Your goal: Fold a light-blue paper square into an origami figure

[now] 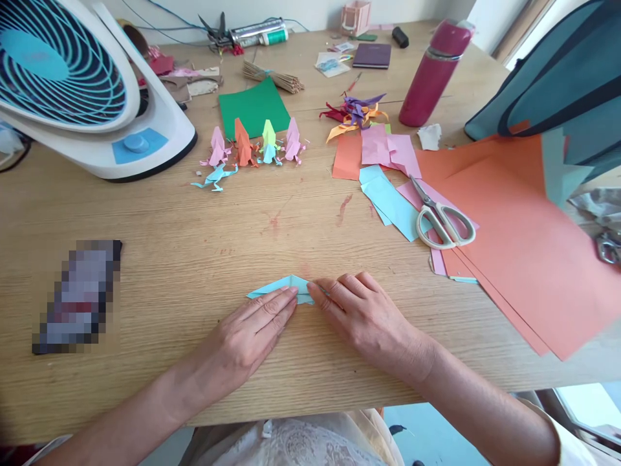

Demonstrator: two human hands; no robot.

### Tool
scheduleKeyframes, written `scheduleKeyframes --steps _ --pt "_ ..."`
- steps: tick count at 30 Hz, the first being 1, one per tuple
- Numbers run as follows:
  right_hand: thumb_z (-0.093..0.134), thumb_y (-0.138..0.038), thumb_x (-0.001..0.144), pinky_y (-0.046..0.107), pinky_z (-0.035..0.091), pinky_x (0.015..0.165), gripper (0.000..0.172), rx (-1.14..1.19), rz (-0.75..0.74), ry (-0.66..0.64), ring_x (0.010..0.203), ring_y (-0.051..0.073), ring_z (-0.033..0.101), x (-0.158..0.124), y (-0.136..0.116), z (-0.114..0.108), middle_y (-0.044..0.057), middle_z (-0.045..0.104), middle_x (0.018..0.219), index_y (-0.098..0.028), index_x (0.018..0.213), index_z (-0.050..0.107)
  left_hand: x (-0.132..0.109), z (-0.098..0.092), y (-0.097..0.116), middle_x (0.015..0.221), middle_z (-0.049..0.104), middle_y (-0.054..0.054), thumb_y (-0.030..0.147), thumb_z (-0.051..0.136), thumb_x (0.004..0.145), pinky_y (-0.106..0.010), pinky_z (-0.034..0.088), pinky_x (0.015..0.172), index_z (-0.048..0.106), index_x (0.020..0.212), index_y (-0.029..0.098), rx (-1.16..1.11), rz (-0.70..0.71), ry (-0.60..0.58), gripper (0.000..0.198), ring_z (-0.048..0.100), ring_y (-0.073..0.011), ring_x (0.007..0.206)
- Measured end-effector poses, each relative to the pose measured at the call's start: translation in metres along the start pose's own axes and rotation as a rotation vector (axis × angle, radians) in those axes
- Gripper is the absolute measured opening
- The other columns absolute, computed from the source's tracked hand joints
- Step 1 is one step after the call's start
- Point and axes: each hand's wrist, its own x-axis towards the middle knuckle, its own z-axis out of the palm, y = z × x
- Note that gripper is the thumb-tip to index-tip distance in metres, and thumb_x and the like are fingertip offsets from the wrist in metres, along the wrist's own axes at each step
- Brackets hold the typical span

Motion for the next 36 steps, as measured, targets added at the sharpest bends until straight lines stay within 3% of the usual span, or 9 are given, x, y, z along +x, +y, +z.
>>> scheduleKeyframes --steps 3,8,20,27,36 --pt "0.037 -0.008 0.101 0.038 0.041 0.073 0.037 -0.029 -0.038 0.030 0.089 0.022 0.055 -0.001 -0.005 -0.002 0.016 0.065 0.121 -0.005 0.134 0.053 0.000 0.002 0.000 0.144 0.054 -0.017 0.006 0.045 0.096 -0.042 0.049 0.111 0.054 0.134 0.003 0.005 0.000 0.012 0.038 0.051 -0.0275 0.135" --pt "0.040 -0.011 0.101 0.036 0.038 0.068 0.029 -0.023 -0.065 0.011 0.078 0.019 0.051 0.001 -0.012 0.001 0.011 0.067 0.103 -0.009 0.118 0.064 -0.004 0.008 0.001 0.149 0.049 -0.014 0.011 0.045 0.098 -0.046 0.044 0.114 0.050 0.138 0.006 0.029 -0.029 0.022 0.041 0.043 -0.0293 0.140" --pt "0.035 -0.014 0.103 0.038 0.035 0.073 0.032 0.075 -0.010 -0.093 0.083 0.021 0.052 0.000 -0.010 0.004 0.013 0.064 0.105 -0.008 0.115 0.063 -0.005 0.008 0.003 0.151 0.047 -0.009 0.016 0.042 0.102 -0.043 0.035 0.116 0.045 0.144 0.010 0.006 -0.076 -0.004 0.043 0.042 -0.0256 0.142" --pt "0.034 -0.016 0.103 0.038 0.034 0.073 0.033 0.085 0.018 -0.115 0.079 0.021 0.051 0.001 -0.010 0.004 0.011 0.063 0.099 -0.010 0.117 0.063 0.000 0.007 0.004 0.145 0.055 -0.005 0.025 0.040 0.104 -0.044 0.037 0.112 0.047 0.142 0.014 -0.013 -0.155 -0.047 0.040 0.049 -0.0233 0.135" --pt "0.042 -0.010 0.100 0.038 0.036 0.073 0.038 0.051 0.032 -0.046 0.083 0.022 0.053 -0.014 -0.008 0.002 0.012 0.065 0.108 -0.008 0.137 0.051 0.001 0.005 0.007 0.147 0.052 -0.006 0.025 0.042 0.103 -0.046 0.036 0.111 0.044 0.144 0.015 -0.006 -0.172 -0.068 0.042 0.046 -0.0235 0.137"
